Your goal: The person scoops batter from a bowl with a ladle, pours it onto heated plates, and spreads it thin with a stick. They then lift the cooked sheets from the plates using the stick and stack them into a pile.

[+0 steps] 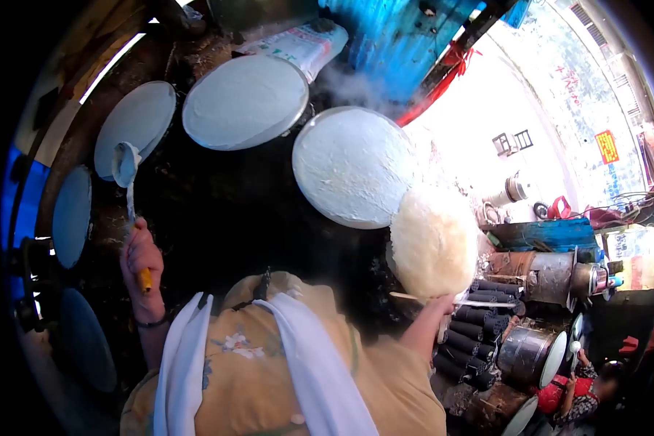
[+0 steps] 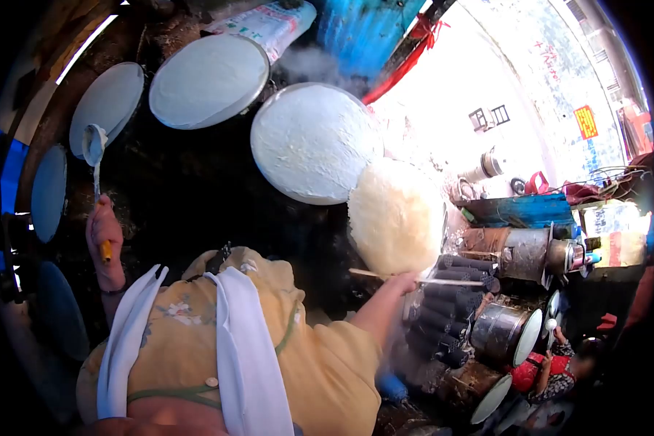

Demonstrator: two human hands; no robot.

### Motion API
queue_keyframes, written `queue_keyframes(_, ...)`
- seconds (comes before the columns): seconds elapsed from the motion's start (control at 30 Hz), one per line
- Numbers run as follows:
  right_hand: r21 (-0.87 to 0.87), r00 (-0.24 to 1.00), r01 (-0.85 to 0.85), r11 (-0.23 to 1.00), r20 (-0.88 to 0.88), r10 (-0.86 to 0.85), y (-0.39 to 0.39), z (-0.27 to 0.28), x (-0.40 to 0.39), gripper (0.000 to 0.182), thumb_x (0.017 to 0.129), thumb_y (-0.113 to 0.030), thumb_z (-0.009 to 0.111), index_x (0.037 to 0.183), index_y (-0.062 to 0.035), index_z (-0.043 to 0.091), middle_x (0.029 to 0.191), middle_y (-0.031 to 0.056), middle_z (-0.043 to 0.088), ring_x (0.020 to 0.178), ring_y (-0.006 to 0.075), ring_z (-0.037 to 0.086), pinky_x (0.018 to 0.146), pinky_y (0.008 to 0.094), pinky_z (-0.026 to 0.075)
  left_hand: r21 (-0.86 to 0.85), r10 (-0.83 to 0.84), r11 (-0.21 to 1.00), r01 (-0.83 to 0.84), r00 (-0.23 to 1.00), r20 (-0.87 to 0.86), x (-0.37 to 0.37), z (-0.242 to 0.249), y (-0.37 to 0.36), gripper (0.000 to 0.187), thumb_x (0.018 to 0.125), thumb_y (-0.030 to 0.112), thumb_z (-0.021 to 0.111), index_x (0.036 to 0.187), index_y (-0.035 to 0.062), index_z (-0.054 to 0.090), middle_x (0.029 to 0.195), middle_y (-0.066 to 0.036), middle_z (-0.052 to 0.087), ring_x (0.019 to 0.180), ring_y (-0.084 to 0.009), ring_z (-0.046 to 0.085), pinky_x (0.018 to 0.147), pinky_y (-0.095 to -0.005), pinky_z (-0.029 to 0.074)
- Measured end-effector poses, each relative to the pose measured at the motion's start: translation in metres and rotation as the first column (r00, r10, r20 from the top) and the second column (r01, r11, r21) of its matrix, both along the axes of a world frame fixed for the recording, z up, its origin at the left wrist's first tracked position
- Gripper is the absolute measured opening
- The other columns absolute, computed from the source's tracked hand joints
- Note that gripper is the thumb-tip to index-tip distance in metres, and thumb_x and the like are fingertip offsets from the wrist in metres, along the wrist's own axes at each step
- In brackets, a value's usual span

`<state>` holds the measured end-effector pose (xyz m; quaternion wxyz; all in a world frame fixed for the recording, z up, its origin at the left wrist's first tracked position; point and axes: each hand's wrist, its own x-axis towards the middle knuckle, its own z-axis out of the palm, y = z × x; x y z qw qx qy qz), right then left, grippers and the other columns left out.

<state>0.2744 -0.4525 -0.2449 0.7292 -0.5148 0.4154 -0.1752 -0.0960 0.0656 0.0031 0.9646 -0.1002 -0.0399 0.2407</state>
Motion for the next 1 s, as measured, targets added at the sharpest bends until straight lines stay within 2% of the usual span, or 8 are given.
queue_keyframes(0.17, -0.389, 0.721, 0.247, 0.887, -0.539, -0.437, -0.058, -0.097, 0.022, 0.029, 0.08, -0.015, 0.056, 0.1, 0.0055, 0.058, 0.095, 0.0215, 0.063, 0.088, 0.0305, 0.063, 0.072, 0.0383, 0.052, -0.028, 0.069, 0.997, -0.071, 0.995, -0.07, 0.031, 0.012, -0.028, 0.014, 0.096, 0.017, 0.034, 0.1, 0.0045, 0.037, 0.055, 0.0, 0.035, 0.04, -0.0068, 0.037, 0.041, -0.0206, 0.037)
queue_keyframes(0.33, -0.555, 0.622, -0.106, 0.825, -0.685, -0.381, -0.067, -0.056, 0.009, 0.021, 0.081, -0.013, 0.055, 0.097, -0.001, 0.061, 0.096, 0.0161, 0.062, 0.087, 0.0262, 0.061, 0.065, 0.0349, 0.051, -0.112, 0.068, 0.991, -0.068, 0.998, -0.003, 0.017, 0.007, -0.031, 0.011, 0.095, 0.012, 0.037, 0.104, 0.0065, 0.039, 0.053, 0.004, 0.036, 0.039, -0.0043, 0.038, 0.041, -0.0199, 0.036)
queue_keyframes(0.4, -0.631, 0.617, -0.335, 0.7, -0.708, -0.343, -0.091, -0.062, -0.022, 0.02, 0.082, -0.013, 0.054, 0.097, -0.0014, 0.061, 0.094, 0.0151, 0.062, 0.085, 0.0251, 0.061, 0.064, 0.0342, 0.05, -0.115, 0.083, 0.99, -0.084, 0.996, -0.012, 0.001, 0.002, -0.036, 0.009, 0.094, 0.011, 0.039, 0.085, 0.0111, 0.038, 0.052, 0.007, 0.033, 0.038, -0.0017, 0.034, 0.039, -0.0185, 0.033)
queue_keyframes(0.57, -0.699, 0.729, -0.68, 0.221, -0.675, 0.111, -0.097, -0.052, 0.018, 0.019, 0.083, -0.013, 0.053, 0.096, -0.0024, 0.061, 0.089, 0.0126, 0.061, 0.079, 0.0224, 0.059, 0.06, 0.0324, 0.049, -0.33, 0.113, 0.94, -0.085, 0.991, 0.065, -0.038, -0.006, -0.12, 0.038, 0.095, 0.021, 0.037, 0.058, 0.0143, 0.034, 0.042, 0.007, 0.032, 0.034, -0.0019, 0.03, 0.035, -0.0153, 0.029)
queue_keyframes(0.67, -0.725, 0.652, -0.686, 0.065, -0.572, 0.497, -0.023, -0.03, 0.063, 0.018, 0.083, -0.014, 0.053, 0.095, -0.0031, 0.061, 0.087, 0.0111, 0.06, 0.076, 0.0207, 0.058, 0.058, 0.0313, 0.048, -0.266, 0.341, 0.893, -0.364, 0.931, -0.129, -0.08, -0.031, -0.163, 0.036, 0.093, 0.017, 0.043, 0.058, 0.0136, 0.034, 0.045, 0.007, 0.033, 0.036, -0.0014, 0.034, 0.035, -0.0141, 0.032)
queue_keyframes(0.77, -0.695, 0.381, -0.718, -0.043, -0.443, 0.812, 0.091, 0.0, 0.082, 0.017, 0.084, -0.014, 0.052, 0.094, -0.0037, 0.061, 0.084, 0.0096, 0.06, 0.072, 0.0191, 0.058, 0.056, 0.0302, 0.048, -0.171, 0.607, 0.76, -0.628, 0.778, -0.16, -0.12, -0.052, -0.22, 0.006, 0.091, 0.007, 0.045, 0.097, 0.0063, 0.047, 0.056, 0.004, 0.036, 0.041, -0.0009, 0.036, 0.037, -0.0126, 0.033)
queue_keyframes(0.87, -0.613, -0.025, -0.764, -0.201, -0.284, 0.959, 0.208, 0.034, 0.081, 0.016, 0.084, -0.014, 0.052, 0.093, -0.0043, 0.061, 0.081, 0.0081, 0.059, 0.069, 0.0174, 0.057, 0.054, 0.0291, 0.047, -0.175, 0.743, 0.551, -0.816, 0.575, -0.342, -0.129, -0.062, -0.281, 0.005, 0.09, 0.007, 0.045, 0.095, 0.0073, 0.046, 0.058, 0.005, 0.035, 0.043, -0.0001, 0.034, 0.037, -0.0124, 0.031)
queue_keyframes(1.0, -0.605, -0.573, -0.614, -0.506, -0.099, 0.814, 0.325, 0.086, -0.056, 0.019, 0.087, -0.018, 0.051, 0.095, -0.0036, 0.06, 0.072, 0.0043, 0.053, 0.058, 0.0134, 0.048, 0.047, 0.0232, 0.04, -0.041, 0.656, 0.26, -0.965, 0.208, -0.725, -0.165, -0.126, -0.364, 0.007, 0.086, 0.008, 0.05, 0.091, 0.0067, 0.045, 0.057, 0.005, 0.035, 0.044, -0.0017, 0.035, 0.037, -0.0149, 0.029)
